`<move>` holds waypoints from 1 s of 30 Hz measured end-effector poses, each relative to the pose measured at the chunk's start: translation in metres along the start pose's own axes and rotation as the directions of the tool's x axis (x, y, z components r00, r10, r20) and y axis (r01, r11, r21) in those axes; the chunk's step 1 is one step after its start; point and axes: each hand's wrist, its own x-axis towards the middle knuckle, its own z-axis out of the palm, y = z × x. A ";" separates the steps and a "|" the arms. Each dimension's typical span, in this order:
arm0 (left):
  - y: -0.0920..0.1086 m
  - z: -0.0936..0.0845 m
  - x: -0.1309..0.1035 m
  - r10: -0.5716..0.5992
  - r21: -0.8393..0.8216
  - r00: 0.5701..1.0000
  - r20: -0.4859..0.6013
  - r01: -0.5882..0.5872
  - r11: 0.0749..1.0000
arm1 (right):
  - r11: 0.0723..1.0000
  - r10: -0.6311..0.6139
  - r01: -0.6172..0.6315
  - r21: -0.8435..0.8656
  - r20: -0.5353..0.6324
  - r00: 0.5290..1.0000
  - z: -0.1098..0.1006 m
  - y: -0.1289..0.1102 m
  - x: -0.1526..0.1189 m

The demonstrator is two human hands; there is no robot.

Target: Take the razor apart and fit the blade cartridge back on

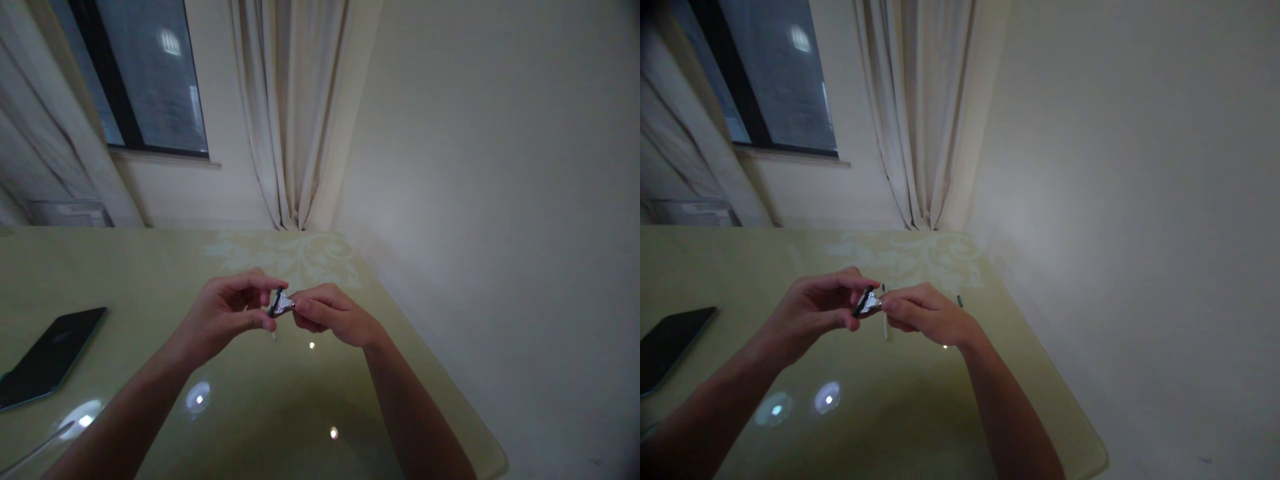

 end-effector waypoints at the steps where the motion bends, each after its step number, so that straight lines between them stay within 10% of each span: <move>1: 0.000 0.000 0.000 -0.004 -0.005 1.000 0.001 0.004 1.000 | 1.000 0.003 -0.003 0.011 0.003 1.000 0.000 0.000 0.000; 30: -0.003 -0.001 -0.001 -0.008 -0.064 0.999 0.045 0.011 0.998 | 0.983 0.039 -0.041 0.180 0.014 0.999 -0.001 0.009 0.002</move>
